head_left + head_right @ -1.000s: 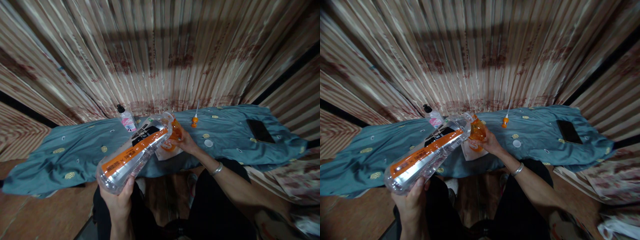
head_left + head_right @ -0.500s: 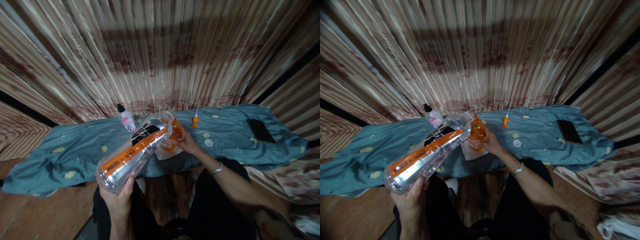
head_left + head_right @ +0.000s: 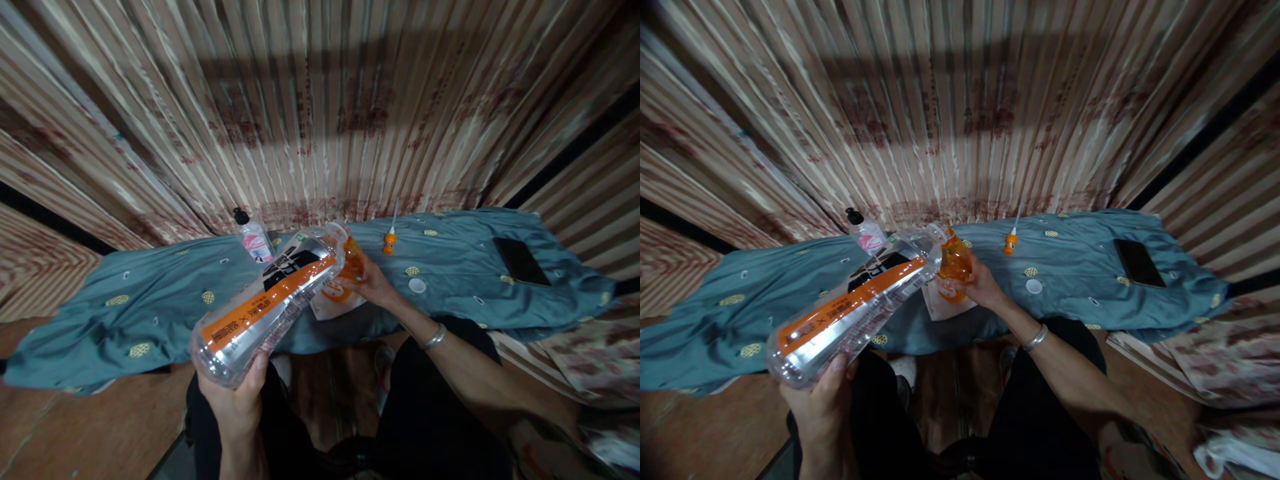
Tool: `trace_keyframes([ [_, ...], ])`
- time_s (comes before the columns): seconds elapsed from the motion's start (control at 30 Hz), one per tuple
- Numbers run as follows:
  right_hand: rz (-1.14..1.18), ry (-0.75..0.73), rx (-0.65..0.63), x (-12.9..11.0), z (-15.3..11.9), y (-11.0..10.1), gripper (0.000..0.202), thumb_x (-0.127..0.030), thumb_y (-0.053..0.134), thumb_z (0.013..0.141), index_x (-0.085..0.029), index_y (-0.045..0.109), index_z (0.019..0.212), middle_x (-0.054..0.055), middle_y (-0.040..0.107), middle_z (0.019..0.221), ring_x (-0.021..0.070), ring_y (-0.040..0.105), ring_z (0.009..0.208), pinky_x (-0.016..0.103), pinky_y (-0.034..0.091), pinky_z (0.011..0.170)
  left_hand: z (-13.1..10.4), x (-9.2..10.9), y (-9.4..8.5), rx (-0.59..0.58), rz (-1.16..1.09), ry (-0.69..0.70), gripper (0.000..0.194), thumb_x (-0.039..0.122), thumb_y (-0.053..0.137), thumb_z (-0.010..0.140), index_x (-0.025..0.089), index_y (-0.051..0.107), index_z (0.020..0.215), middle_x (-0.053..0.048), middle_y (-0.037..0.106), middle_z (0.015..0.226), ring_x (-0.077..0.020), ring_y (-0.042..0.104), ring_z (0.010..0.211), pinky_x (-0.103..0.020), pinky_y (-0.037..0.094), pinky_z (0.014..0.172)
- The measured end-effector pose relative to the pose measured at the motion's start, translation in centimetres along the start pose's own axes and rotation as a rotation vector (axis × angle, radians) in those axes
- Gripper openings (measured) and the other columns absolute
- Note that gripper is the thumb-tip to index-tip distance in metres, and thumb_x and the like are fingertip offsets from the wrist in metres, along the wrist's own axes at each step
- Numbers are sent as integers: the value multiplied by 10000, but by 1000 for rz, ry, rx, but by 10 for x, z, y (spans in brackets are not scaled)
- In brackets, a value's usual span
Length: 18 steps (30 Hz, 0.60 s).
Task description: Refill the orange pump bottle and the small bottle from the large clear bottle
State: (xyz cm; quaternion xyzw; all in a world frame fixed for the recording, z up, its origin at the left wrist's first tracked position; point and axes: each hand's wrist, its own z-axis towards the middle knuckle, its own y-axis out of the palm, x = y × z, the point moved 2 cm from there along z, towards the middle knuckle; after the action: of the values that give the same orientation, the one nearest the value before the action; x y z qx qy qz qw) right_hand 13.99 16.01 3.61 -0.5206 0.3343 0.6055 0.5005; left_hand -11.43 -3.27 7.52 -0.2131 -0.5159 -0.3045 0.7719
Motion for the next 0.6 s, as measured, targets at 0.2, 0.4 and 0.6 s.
trace_keyframes([
  [0.2,21,-7,-24,0,0,1,865,-457,931,713,-273,569,1476,98,743,1365,342,703,1285,530,552,1135,1,0,0,-2,4,6,867,558,923,652,171,589,1353,-114,681,1199,-334,701,1156,-507,569,1042],
  [0.4,18,10,-11,1,0,0,828,-420,938,701,-251,586,1431,109,745,1362,340,703,1289,540,531,1160,2,1,0,22,-23,-35,878,569,935,624,169,599,1330,-114,686,1179,-338,700,1141,-512,580,1018],
  [0.6,30,9,-30,-2,0,1,842,-435,934,702,-246,579,1442,113,746,1356,343,713,1270,539,550,1135,2,1,1,15,-31,-39,839,579,929,633,165,620,1295,-113,686,1151,-340,699,1143,-523,566,1040],
])
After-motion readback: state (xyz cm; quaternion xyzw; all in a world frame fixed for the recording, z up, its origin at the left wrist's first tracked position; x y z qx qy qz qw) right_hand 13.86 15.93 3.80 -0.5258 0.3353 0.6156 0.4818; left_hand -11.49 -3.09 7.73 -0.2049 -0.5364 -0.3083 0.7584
